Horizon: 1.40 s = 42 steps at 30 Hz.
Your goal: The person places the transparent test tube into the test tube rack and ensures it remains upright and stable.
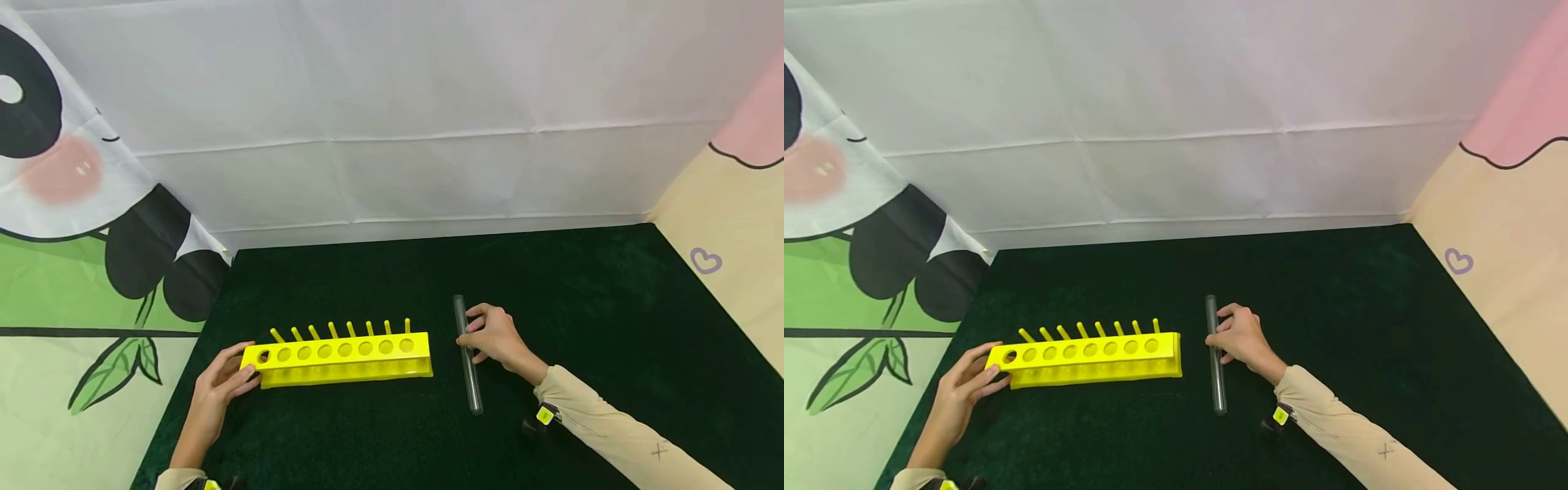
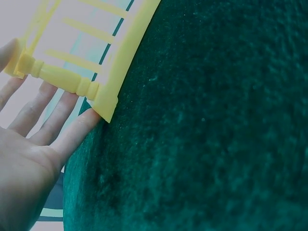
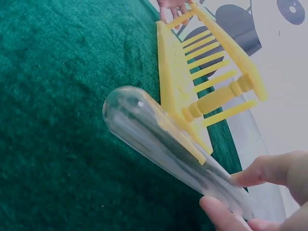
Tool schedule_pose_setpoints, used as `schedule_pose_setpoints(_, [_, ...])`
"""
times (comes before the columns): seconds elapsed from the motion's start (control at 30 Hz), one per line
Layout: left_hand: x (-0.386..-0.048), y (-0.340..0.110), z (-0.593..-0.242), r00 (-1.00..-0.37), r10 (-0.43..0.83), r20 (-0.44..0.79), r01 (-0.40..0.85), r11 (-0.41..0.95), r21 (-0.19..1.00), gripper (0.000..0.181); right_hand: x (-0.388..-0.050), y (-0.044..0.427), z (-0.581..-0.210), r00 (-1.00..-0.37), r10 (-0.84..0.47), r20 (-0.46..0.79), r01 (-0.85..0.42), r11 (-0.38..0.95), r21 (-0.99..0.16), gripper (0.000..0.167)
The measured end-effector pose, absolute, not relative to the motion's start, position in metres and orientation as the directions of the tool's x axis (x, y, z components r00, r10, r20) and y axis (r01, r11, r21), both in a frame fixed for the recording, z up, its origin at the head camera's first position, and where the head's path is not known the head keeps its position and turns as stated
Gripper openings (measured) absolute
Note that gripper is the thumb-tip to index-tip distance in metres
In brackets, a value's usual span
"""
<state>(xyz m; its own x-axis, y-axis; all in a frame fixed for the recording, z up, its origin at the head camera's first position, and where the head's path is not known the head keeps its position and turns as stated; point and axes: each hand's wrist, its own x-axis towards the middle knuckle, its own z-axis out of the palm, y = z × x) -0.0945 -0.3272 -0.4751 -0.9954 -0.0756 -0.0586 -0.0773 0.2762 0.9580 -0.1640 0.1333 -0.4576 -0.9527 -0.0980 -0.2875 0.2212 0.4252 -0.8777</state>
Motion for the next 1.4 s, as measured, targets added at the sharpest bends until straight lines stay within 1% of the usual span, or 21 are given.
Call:
schedule_pose_setpoints(0.13, [-0.096, -0.326, -0.478, -0.995, -0.077, -0.071, -0.091, 0.301, 0.949, 0.05, -0.162, 0.134, -0.458, -0.954, -0.088, -0.286, 0.225, 0.419, -0.879, 0.056])
schedule_pose_setpoints(0.6, [-0.095, -0.324, -0.477, -0.994, -0.092, -0.06, -0.085, 0.296, 0.951, 0.049, -0.163, 0.136, -0.447, -0.959, -0.105, -0.264, 0.203, 0.4, -0.894, 0.055])
schedule_pose_setpoints(1.07, [-0.096, -0.324, -0.48, -0.995, -0.08, -0.064, -0.084, 0.282, 0.956, 0.049, -0.162, 0.142, -0.444, -0.961, -0.121, -0.249, 0.185, 0.391, -0.902, 0.053])
schedule_pose_setpoints(1.4, [-0.096, -0.322, -0.48, -0.995, -0.082, -0.057, -0.078, 0.29, 0.954, 0.049, -0.159, 0.144, -0.43, -0.961, -0.13, -0.245, 0.186, 0.353, -0.917, 0.052])
